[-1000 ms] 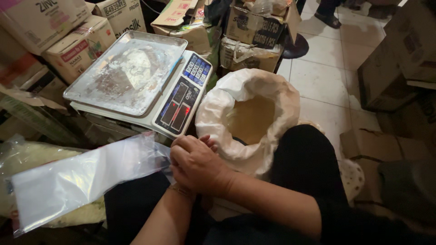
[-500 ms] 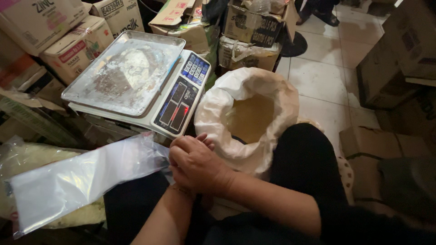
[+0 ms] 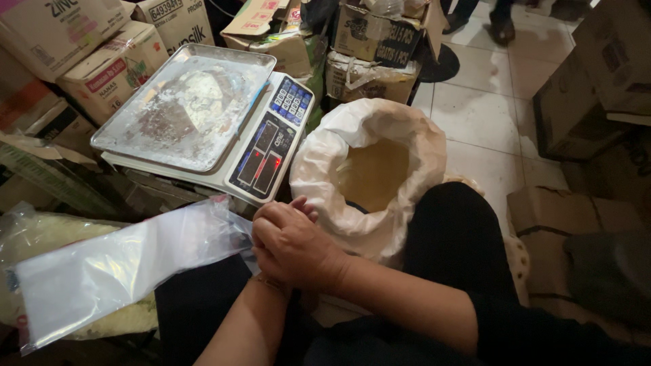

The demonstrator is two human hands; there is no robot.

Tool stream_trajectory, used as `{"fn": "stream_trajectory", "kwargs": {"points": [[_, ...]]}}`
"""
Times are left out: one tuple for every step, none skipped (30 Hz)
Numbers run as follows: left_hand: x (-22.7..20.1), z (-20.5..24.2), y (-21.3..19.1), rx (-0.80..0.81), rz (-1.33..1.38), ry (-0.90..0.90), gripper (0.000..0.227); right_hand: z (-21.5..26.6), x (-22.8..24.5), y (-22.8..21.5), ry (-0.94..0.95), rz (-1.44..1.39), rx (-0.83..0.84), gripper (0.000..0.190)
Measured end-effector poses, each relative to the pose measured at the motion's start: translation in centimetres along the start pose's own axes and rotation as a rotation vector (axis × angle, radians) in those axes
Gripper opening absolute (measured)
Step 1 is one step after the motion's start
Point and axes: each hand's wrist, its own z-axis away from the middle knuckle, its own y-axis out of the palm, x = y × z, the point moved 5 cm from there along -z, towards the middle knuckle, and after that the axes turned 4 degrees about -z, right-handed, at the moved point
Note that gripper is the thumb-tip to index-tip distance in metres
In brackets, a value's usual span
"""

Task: The person scoops a white powder from a large sack into small plastic bags using a scoop. They place each filled bag on a digital scale to check the weight, then tie the bag closed. The process is repeated for multiple bags.

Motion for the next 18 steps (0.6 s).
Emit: {"fn": "stream_trajectory", "kwargs": {"points": [[0.0, 0.4, -0.2, -0.035, -0.122, 0.001, 0.051, 0.1, 0.0, 0.0, 0.002, 0.006, 0.000, 0.016], [0.0, 0.6, -0.5, -0.069, -0.244, 0.002, 0.052, 0.1, 0.0, 0.1, 0.004, 0.013, 0.000, 0.015], [0.1, 0.6, -0.6, -0.053, -0.185, -0.008, 0.052, 0.2, -0.1, 0.1, 0.004, 0.019, 0.000, 0.015], [0.2, 0.5, -0.7, -0.036, -0.125, -0.017, 0.052, 0.2, -0.1, 0.1, 0.003, 0.022, 0.002, 0.015], [0.3, 0.4, -0.8, -0.019, -0.066, -0.026, 0.053, 0.2, -0.1, 0.2, 0.001, 0.023, 0.004, 0.015], [0.5, 0.1, -0.9, 0.020, 0.036, -0.014, 0.051, 0.2, -0.1, 0.2, -0.001, 0.025, 0.005, 0.016], [0.7, -0.4, -1.0, 0.060, 0.139, -0.003, 0.050, 0.2, -0.1, 0.3, -0.004, 0.021, 0.004, 0.015], [0.8, -0.6, -1.1, 0.099, 0.242, 0.008, 0.048, 0.2, 0.0, 0.2, -0.007, 0.016, 0.003, 0.015], [1.0, -0.6, -1.7, 0.063, 0.247, -0.013, 0.048, 0.2, 0.0, 0.2, -0.011, 0.013, 0.004, 0.015], [1.2, -0.4, -2.3, 0.027, 0.252, -0.034, 0.048, 0.1, -0.1, 0.2, 0.001, 0.019, 0.000, 0.015], [1.5, -0.3, -2.8, -0.008, 0.258, -0.053, 0.048, 0.1, 0.0, 0.1, 0.011, 0.025, -0.001, 0.015], [1.7, -0.5, -3.1, 0.031, 0.202, -0.024, 0.045, 0.2, 0.0, 0.0, 0.020, 0.032, -0.002, 0.015], [1.8, -0.8, -3.3, 0.070, 0.146, 0.010, 0.042, 0.1, 0.0, -0.1, 0.040, 0.011, -0.009, 0.014], [1.9, -0.8, -3.4, 0.109, 0.090, 0.044, 0.039, 0.1, 0.1, -0.3, 0.059, -0.010, -0.016, 0.014], [2.0, -1.0, -4.0, 0.011, -0.083, 0.059, 0.039, -0.1, 0.0, -0.7, 0.072, -0.025, -0.025, 0.013], [1.9, -0.8, -4.5, -0.089, -0.255, 0.076, 0.039, -0.2, -0.4, -0.9, 0.144, -0.009, 0.001, 0.013], [1.9, -0.6, -4.7, -0.190, -0.425, 0.094, 0.040, -0.4, -0.8, -1.1, 0.215, 0.010, 0.027, 0.013], [2.0, -0.9, -4.3, -0.115, -0.563, 0.021, 0.040, -0.5, -1.4, -1.2, 0.286, 0.030, 0.052, 0.013]]}}
